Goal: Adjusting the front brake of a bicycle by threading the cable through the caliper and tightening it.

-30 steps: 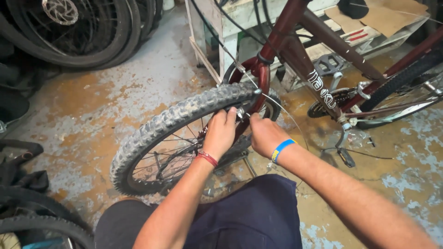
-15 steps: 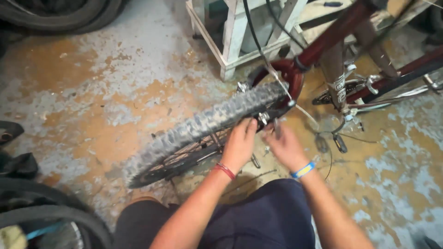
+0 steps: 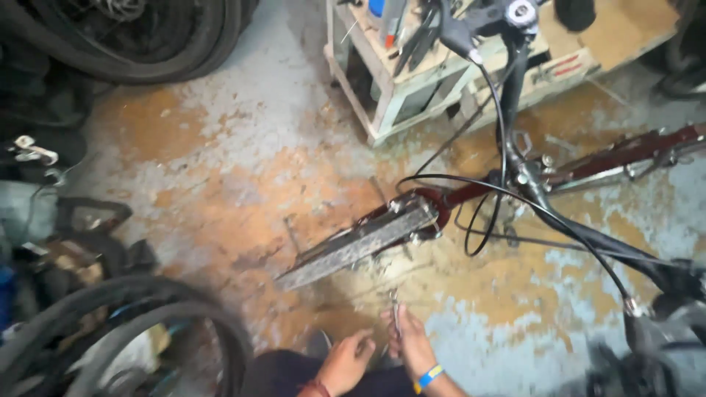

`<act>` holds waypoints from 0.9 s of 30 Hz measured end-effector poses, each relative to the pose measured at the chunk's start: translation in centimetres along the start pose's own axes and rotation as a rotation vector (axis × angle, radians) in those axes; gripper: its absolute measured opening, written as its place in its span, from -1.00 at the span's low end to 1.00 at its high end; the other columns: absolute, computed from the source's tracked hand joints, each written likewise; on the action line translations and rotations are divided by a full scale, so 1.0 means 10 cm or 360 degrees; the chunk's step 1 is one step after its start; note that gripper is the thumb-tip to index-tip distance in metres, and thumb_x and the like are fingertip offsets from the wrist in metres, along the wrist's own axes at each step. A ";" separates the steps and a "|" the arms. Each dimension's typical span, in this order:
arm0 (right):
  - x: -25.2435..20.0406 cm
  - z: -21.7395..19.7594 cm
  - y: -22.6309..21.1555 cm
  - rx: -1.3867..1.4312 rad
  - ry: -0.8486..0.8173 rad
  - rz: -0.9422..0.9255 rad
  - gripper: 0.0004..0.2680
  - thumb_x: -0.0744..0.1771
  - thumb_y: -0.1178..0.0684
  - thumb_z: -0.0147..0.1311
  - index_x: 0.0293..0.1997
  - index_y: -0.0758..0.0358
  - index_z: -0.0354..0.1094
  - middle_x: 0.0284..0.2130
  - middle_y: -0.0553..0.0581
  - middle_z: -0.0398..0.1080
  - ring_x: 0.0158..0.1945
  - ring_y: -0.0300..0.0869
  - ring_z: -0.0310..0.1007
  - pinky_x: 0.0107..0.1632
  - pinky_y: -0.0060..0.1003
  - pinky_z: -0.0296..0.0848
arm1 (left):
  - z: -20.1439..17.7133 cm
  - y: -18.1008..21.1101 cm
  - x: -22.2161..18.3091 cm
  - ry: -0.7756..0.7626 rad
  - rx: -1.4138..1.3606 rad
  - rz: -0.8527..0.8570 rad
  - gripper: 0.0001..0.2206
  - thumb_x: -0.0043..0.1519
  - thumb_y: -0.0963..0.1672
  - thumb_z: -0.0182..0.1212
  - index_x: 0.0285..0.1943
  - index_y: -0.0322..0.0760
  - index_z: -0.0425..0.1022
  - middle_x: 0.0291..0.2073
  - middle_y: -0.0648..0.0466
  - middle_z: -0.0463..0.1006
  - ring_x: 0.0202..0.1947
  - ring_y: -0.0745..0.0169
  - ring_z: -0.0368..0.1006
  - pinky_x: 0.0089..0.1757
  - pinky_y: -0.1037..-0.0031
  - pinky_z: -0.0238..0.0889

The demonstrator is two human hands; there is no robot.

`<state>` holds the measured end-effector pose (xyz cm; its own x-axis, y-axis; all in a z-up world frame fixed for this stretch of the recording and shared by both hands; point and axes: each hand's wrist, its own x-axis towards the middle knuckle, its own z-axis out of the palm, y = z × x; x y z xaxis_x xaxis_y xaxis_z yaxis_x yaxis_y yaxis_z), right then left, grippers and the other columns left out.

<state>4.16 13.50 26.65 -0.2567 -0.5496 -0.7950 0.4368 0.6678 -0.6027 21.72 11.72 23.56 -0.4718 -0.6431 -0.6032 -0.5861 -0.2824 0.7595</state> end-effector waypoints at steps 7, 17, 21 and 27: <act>-0.37 1.21 -0.33 0.0264 -0.0042 0.0079 -0.70 0.44 -0.10 -0.05 -0.12 0.40 0.50 -0.61 0.09 0.20 -0.70 -0.25 0.09 -0.65 -0.34 0.11 | -1.40 -0.05 -0.34 0.0015 -0.0106 -0.0056 -0.64 0.28 -0.07 0.11 0.29 0.07 0.48 0.04 0.21 0.74 0.06 0.31 0.66 0.08 0.51 0.39; -0.35 3.17 -0.81 0.0028 0.0022 -0.0065 -0.68 0.43 -0.17 -0.07 -0.10 0.33 0.49 -0.54 0.07 0.28 -0.58 -0.25 0.27 -0.57 -0.38 0.29 | -4.41 -0.47 -0.34 -0.0001 0.0301 -0.0012 -0.64 0.24 -0.01 0.18 0.23 0.05 0.57 -0.02 0.19 0.78 0.00 0.30 0.73 0.06 0.48 0.47; -0.29 3.19 -0.95 0.0137 0.0101 -0.0048 -0.66 0.43 -0.18 -0.11 -0.03 0.32 0.48 -0.56 0.12 0.30 -0.61 -0.22 0.29 -0.58 -0.39 0.27 | -4.70 0.23 -0.06 -0.0151 0.0326 -0.0006 -0.67 0.25 -0.04 0.19 0.21 0.04 0.58 0.04 0.16 0.76 0.09 0.34 0.69 0.12 0.50 0.45; -0.30 3.37 -1.41 0.0360 0.0425 0.0075 -0.54 0.39 -0.33 -0.15 0.21 0.16 0.54 -0.58 0.04 0.28 -0.60 -0.31 0.13 -0.53 -0.46 0.07 | -4.76 1.06 0.38 -0.0670 0.0519 0.0368 -0.69 0.26 -0.04 0.21 0.17 -0.08 0.62 0.01 0.12 0.74 0.01 0.28 0.68 0.07 0.48 0.45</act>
<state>27.86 -11.19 39.82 -0.4352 -0.3500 -0.8295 0.6256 0.5450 -0.5582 45.08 -27.58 40.93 -0.7940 -0.3045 -0.5262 -0.5777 0.1083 0.8090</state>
